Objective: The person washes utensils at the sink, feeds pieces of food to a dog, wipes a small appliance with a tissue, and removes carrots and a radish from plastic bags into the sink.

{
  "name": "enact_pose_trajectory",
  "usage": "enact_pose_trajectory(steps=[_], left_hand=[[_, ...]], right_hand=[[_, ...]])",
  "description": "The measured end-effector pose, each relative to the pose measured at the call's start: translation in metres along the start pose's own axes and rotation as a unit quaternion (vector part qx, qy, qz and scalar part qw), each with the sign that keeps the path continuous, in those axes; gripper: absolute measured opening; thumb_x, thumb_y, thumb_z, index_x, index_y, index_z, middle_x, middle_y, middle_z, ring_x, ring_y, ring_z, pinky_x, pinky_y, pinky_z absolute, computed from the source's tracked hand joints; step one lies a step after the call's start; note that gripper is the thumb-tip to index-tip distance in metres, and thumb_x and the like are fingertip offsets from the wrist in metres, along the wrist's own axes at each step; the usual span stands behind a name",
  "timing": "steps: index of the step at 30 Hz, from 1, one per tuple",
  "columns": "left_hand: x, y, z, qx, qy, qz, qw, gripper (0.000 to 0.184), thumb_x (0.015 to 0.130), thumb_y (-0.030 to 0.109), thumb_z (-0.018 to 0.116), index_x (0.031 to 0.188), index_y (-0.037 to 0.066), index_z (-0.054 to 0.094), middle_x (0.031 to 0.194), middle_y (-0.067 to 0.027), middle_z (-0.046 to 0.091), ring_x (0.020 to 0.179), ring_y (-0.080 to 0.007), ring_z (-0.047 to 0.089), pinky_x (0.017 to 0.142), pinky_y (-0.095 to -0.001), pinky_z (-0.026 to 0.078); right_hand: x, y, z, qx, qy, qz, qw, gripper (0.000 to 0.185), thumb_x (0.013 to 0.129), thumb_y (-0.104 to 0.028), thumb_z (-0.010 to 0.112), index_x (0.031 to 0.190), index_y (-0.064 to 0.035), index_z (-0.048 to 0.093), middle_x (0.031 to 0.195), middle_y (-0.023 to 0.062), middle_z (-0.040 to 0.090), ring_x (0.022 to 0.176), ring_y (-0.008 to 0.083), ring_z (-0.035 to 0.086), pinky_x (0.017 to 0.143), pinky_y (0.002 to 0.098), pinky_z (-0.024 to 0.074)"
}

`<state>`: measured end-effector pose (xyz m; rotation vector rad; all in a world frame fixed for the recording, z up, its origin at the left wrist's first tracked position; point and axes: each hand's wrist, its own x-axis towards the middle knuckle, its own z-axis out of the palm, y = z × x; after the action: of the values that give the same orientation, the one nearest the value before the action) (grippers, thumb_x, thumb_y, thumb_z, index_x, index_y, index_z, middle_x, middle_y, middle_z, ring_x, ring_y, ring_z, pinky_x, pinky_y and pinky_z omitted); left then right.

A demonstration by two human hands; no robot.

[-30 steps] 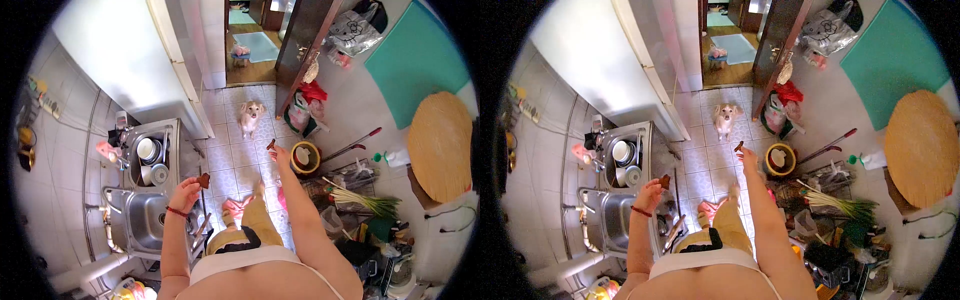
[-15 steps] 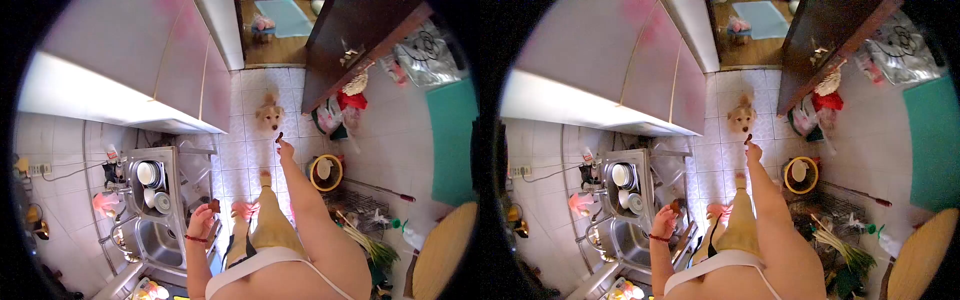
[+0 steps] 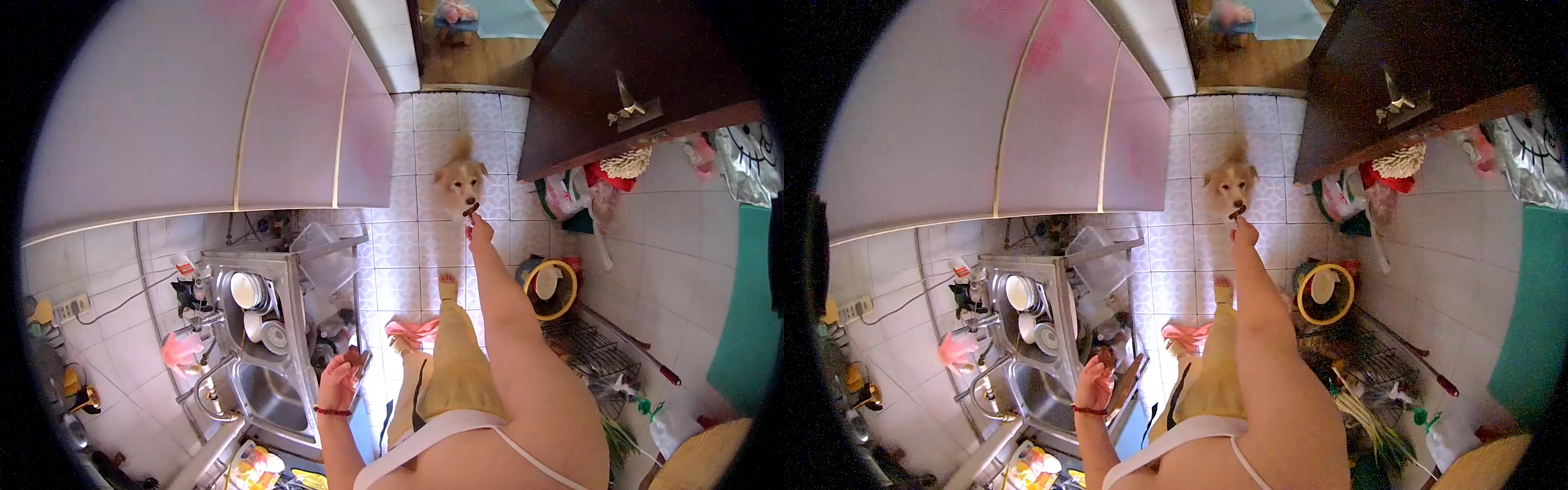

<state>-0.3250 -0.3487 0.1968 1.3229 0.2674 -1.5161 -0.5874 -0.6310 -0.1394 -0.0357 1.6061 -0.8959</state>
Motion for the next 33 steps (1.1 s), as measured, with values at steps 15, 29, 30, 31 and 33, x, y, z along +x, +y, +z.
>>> enact_pose_trajectory(steps=[15, 29, 30, 31, 33], left_hand=[[0.004, 0.003, 0.007, -0.010, 0.026, -0.002, 1.000, 0.025, 0.081, 0.008, 0.058, 0.104, 0.002, 0.054, 0.085, -0.0050, 0.061, 0.067, -0.0097, 0.059, 0.052, -0.0170, 0.050], [0.003, -0.002, 0.017, -0.028, 0.032, 0.001, 0.999, 0.024, 0.081, 0.004, 0.056, 0.104, -0.002, 0.054, 0.089, -0.0086, 0.062, 0.069, -0.0115, 0.059, 0.055, -0.0188, 0.049], [0.003, -0.003, 0.016, -0.031, 0.024, 0.003, 0.999, 0.024, 0.081, 0.004, 0.056, 0.104, -0.002, 0.054, 0.089, -0.0087, 0.062, 0.069, -0.0116, 0.059, 0.055, -0.0187, 0.049], [0.004, -0.005, 0.013, -0.034, 0.016, 0.003, 0.999, 0.024, 0.081, 0.004, 0.056, 0.104, -0.002, 0.054, 0.089, -0.0089, 0.062, 0.069, -0.0118, 0.059, 0.055, -0.0187, 0.049], [0.003, -0.006, 0.013, -0.037, 0.007, 0.007, 0.999, 0.024, 0.081, 0.004, 0.056, 0.104, -0.002, 0.054, 0.090, -0.0092, 0.061, 0.069, -0.0121, 0.059, 0.056, -0.0188, 0.049]], right_hand=[[0.025, -0.008, 0.019, 0.021, 0.001, 0.036, 0.999, 0.019, 0.081, -0.026, 0.062, 0.081, -0.0072, 0.062, 0.073, 0.0002, 0.056, 0.050, 0.0131, 0.047, 0.039, 0.0237, 0.0379], [0.028, -0.013, 0.025, 0.016, -0.006, 0.045, 0.999, 0.020, 0.080, -0.028, 0.062, 0.085, -0.0090, 0.063, 0.075, 0.0004, 0.055, 0.052, 0.0137, 0.049, 0.043, 0.0230, 0.0410], [0.028, -0.015, 0.026, 0.009, 0.000, 0.051, 0.999, 0.019, 0.080, -0.028, 0.062, 0.085, -0.0094, 0.063, 0.075, 0.0002, 0.056, 0.052, 0.0138, 0.049, 0.043, 0.0234, 0.0411], [0.030, -0.015, 0.026, 0.001, 0.006, 0.057, 0.998, 0.019, 0.080, -0.028, 0.062, 0.086, -0.0097, 0.063, 0.076, 0.0000, 0.057, 0.052, 0.0138, 0.049, 0.043, 0.0237, 0.0413], [0.032, -0.012, 0.026, 0.027, -0.003, 0.044, 0.999, 0.019, 0.080, -0.028, 0.062, 0.086, -0.0101, 0.063, 0.078, 0.0000, 0.058, 0.052, 0.0137, 0.049, 0.043, 0.0241, 0.0415]])
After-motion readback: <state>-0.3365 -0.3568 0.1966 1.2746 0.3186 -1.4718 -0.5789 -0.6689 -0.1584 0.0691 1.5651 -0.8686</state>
